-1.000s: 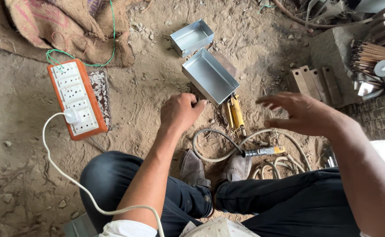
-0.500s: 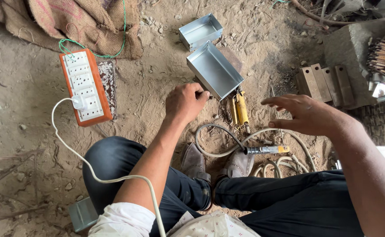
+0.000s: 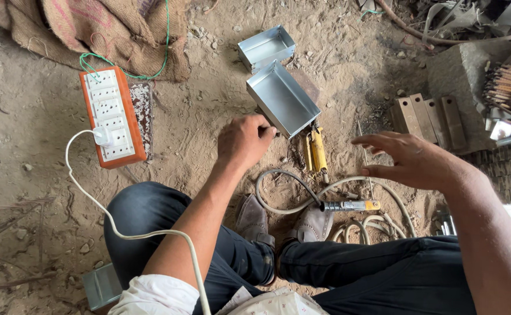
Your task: The person is welding a rectangular metal box using a handheld welding torch. They hold the box steady with one hand while applying the welding torch to the seams with the other. The person repositions the box to weld different sides.
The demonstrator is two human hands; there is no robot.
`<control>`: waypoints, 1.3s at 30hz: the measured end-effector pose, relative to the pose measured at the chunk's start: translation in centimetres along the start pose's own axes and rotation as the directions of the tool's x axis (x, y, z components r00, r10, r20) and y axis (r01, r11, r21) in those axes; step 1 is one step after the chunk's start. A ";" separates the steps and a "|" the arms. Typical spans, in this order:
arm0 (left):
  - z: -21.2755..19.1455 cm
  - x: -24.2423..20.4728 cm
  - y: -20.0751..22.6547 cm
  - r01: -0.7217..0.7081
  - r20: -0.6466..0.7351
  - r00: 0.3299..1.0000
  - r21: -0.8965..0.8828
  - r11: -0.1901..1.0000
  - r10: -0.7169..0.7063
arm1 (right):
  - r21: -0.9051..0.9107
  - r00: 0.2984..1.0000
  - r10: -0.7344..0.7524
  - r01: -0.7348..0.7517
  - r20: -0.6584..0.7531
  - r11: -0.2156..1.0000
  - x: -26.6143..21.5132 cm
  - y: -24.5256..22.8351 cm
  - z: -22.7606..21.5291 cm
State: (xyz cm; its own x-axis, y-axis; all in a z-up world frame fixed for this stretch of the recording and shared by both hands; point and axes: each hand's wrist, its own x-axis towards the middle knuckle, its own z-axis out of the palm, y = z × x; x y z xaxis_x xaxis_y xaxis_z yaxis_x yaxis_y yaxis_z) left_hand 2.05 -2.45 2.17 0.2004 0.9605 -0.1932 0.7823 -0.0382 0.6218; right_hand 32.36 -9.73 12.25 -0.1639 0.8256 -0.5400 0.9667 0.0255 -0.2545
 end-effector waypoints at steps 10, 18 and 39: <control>1.8 -2.7 2.0 -0.224 0.033 0.974 0.000 0.975 0.224 | 0.028 0.999 -0.031 0.030 0.029 0.999 1.7 1.1 1.3; 3.5 -3.3 1.9 -0.213 0.339 0.925 0.090 0.973 0.171 | 0.020 0.893 -0.362 0.380 -0.266 0.925 6.6 1.5 5.4; 5.2 -3.4 1.8 -0.446 0.718 0.691 0.337 0.829 0.080 | -0.117 0.971 0.063 -0.093 -0.232 0.989 25.7 -8.9 6.7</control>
State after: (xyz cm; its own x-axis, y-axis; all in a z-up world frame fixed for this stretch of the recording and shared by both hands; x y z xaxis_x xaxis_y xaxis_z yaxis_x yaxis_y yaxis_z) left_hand 5.82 -7.21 0.02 0.6245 0.4627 -0.6292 0.7581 -0.5528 0.3460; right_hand 18.26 7.52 -4.74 -0.0522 0.9337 -0.3542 0.9941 0.0149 -0.1074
